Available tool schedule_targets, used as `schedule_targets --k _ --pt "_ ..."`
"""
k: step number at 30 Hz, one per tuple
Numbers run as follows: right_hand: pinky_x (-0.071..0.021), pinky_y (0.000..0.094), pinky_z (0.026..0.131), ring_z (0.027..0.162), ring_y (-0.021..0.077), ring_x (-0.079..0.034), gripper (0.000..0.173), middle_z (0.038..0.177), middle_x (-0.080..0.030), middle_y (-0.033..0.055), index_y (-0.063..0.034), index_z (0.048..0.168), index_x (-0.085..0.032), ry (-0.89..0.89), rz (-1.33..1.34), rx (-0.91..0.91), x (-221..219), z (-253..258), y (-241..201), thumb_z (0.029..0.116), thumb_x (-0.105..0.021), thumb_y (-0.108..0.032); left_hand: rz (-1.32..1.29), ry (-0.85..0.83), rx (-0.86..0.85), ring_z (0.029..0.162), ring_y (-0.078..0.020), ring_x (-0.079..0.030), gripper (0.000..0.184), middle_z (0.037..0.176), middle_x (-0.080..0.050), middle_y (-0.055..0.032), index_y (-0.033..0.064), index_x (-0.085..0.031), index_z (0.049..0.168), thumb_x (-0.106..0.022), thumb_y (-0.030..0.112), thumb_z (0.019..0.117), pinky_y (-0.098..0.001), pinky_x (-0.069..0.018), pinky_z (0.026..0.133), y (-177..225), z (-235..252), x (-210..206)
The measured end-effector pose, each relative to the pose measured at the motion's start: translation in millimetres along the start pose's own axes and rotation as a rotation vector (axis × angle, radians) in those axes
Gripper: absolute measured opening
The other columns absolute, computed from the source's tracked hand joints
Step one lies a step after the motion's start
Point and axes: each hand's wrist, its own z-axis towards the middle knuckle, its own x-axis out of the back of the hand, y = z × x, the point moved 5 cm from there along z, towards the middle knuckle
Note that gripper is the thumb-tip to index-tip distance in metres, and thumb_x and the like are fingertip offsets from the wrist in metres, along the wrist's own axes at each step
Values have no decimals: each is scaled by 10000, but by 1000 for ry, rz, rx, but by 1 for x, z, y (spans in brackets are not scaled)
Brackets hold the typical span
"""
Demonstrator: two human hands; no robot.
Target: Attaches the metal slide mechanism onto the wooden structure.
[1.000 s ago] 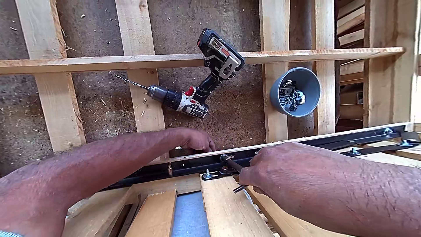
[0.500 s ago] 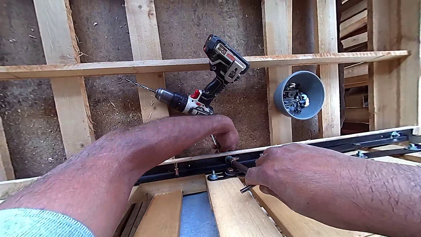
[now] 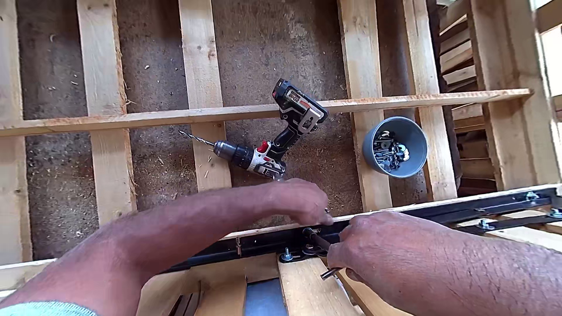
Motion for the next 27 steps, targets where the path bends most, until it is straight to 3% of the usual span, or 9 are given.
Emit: schedule_targets --k 4,6,8,10,13,17,21,24,27 --pt "-548 527 683 851 328 -679 199 942 -670 123 -147 1187 -666 -49 3 -26 8 0 -5 1015 -567 -136 -8 436 414 914 -305 -704 486 1032 -694 -120 115 -664 1155 -553 563 1004 -532 -578 763 -30 -65 41" --pt "-539 563 692 871 382 -678 217 958 -667 178 -82 1195 -658 -52 26 -3 11 -5 -8 1014 -540 -67 37 498 706 967 -381 -702 681 1195 -649 -201 29 -592 1265 -596 635 954 -572 -578 787 -66 -72 56" --pt "-541 599 710 915 425 -678 235 999 -671 213 -76 1225 -662 -58 24 7 10 -5 -7 1029 -532 -88 16 535 837 1006 -424 -691 885 1250 -630 -245 -3 -526 1368 -605 735 886 -622 -562 815 -94 -61 60" --pt "-551 589 703 898 392 -692 211 970 -692 167 -149 1198 -677 -46 14 -6 2 1 -3 1046 -535 -183 16 581 804 994 -401 -703 822 1130 -696 -218 12 -593 1295 -607 725 886 -625 -560 812 -101 -38 59" --pt "-551 591 719 895 384 -697 235 964 -702 159 -156 1192 -691 -22 19 12 -1 2 -1 1070 -508 -240 37 578 769 959 -343 -718 565 1037 -723 -152 53 -671 1120 -630 572 901 -576 -570 771 -98 -24 62" --pt "-553 591 716 903 391 -696 243 976 -700 167 -128 1177 -686 2 14 7 1 -1 -1 1076 -490 -231 29 409 755 865 -317 -707 472 912 -708 -115 102 -674 1035 -650 534 848 -573 -554 702 -69 -72 79" --pt "-553 584 702 883 391 -696 223 940 -690 170 -121 1157 -676 -23 12 12 1 1 -2 1061 -485 -184 262 360 748 781 -306 -683 420 799 -666 -82 136 -674 952 -648 542 850 -554 -526 639 -62 -137 110" --pt "-546 581 683 865 386 -693 207 919 -686 160 -141 1143 -678 -42 29 -18 0 1 -2 1054 -495 -178 427 446 836 811 -358 -693 410 815 -677 -124 116 -668 1021 -675 492 859 -588 -520 657 -101 -159 140" --pt "-547 574 684 864 377 -694 193 923 -685 156 -139 1132 -674 -51 25 -16 -2 2 -3 1051 -501 -163 506 471 922 884 -388 -697 342 891 -699 -154 101 -684 1063 -717 347 827 -609 -527 683 -173 -155 160"
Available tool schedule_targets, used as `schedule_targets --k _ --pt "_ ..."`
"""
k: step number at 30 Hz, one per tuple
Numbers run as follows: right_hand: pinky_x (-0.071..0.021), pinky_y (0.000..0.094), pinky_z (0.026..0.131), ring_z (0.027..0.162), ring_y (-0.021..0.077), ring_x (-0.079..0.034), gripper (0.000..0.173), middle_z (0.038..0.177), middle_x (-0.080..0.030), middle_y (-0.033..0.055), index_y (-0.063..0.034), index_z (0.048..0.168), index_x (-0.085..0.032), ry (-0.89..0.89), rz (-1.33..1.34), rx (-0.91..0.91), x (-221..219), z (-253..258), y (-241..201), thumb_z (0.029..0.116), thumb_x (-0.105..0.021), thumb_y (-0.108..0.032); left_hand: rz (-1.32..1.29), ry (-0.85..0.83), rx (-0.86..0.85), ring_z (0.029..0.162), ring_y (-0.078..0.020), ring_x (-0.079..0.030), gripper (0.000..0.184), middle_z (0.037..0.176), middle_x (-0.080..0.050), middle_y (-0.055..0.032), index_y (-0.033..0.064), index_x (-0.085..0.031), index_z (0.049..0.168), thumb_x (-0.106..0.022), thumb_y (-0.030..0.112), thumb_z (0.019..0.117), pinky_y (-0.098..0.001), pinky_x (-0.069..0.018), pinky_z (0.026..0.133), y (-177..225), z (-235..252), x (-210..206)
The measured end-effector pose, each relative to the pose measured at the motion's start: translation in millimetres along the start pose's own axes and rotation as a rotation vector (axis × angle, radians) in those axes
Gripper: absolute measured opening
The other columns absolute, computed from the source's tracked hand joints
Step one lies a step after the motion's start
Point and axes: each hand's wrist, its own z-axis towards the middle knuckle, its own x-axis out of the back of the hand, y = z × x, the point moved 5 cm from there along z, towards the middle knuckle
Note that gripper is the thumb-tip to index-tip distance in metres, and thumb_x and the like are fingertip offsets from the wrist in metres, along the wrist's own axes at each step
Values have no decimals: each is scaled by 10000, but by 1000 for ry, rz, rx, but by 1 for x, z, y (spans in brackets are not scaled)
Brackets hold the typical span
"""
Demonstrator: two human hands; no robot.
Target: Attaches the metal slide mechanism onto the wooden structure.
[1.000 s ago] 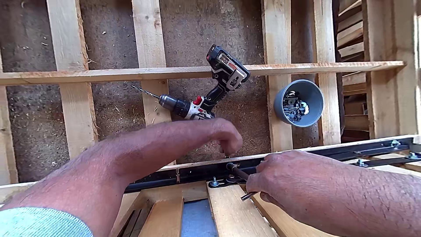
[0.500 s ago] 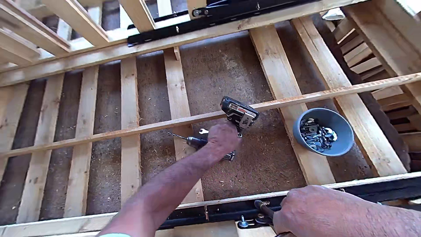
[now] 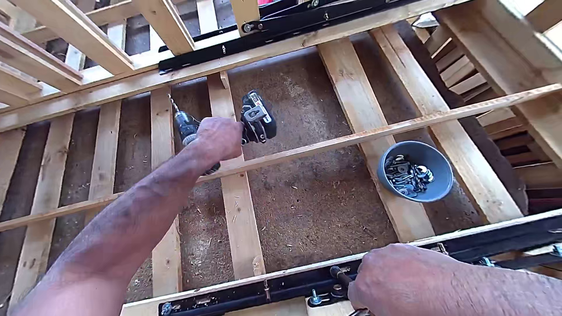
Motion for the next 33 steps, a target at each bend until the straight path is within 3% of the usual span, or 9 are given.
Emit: schedule_targets --k 6,11,13,15,17,19,20,25,33 --pt "-545 548 658 840 367 -688 167 903 -666 154 -120 1109 -661 28 -45 26 2 -1 0 1032 -513 -128 94 -107 -61 915 -381 -699 199 927 -708 -143 131 -710 1023 -688 276 887 -622 -536 698 -27 48 -46" --pt "-554 489 704 860 298 -683 211 928 -666 88 -179 1171 -649 -8 -64 5 -3 -2 1 1010 -531 -111 10 -96 -126 987 -454 -679 374 1024 -707 -190 165 -692 1213 -792 284 872 -695 -526 737 -8 18 -33" --pt "-548 479 716 853 296 -679 205 934 -665 101 -154 1183 -662 -5 -49 -3 1 -4 -2 1030 -530 -122 -131 -77 -189 1008 -442 -680 411 1048 -714 -187 162 -678 1282 -714 405 953 -703 -519 797 10 -14 -4" --pt "-551 476 688 807 285 -679 182 892 -668 89 -162 1142 -682 68 -65 24 -2 -3 0 1031 -538 -162 -329 -128 -406 915 -300 -689 461 967 -703 -89 165 -672 1212 -520 558 1026 -598 -542 799 43 -47 10" --pt "-549 491 662 792 289 -680 175 878 -671 82 -169 1131 -699 115 -45 68 -4 -3 4 1028 -561 -203 -573 -304 -696 927 -201 -688 439 979 -711 -51 131 -691 1190 -376 426 1110 -489 -549 856 89 -75 2" --pt "-544 501 658 822 303 -684 193 915 -679 88 -175 1161 -701 102 -27 78 -5 -2 7 1042 -561 -235 -679 -534 -854 980 -225 -672 330 1073 -717 -104 80 -713 1233 -444 230 1112 -462 -520 899 137 -92 -18" --pt "-545 498 662 839 303 -687 199 924 -682 85 -177 1166 -698 102 -30 78 -6 -2 7 1048 -555 -250 -694 -571 -909 894 -195 -675 278 1016 -726 -81 108 -737 1211 -502 189 1087 -429 -537 826 162 -93 -40" --pt "-562 504 675 862 318 -707 195 927 -705 98 -165 1150 -707 130 -42 114 -11 -2 8 1043 -562 -241 -779 -832 -841 735 -181 -648 218 902 -732 -79 94 -770 1127 -602 201 1039 -409 -543 715 234 -109 -117" --pt "-563 492 672 860 300 -709 192 934 -707 80 -183 1154 -711 108 -42 107 -11 0 7 1039 -572 -248 -701 -855 -972 789 -184 -633 174 920 -717 -72 104 -772 1111 -649 151 998 -410 -516 727 259 -106 -105"
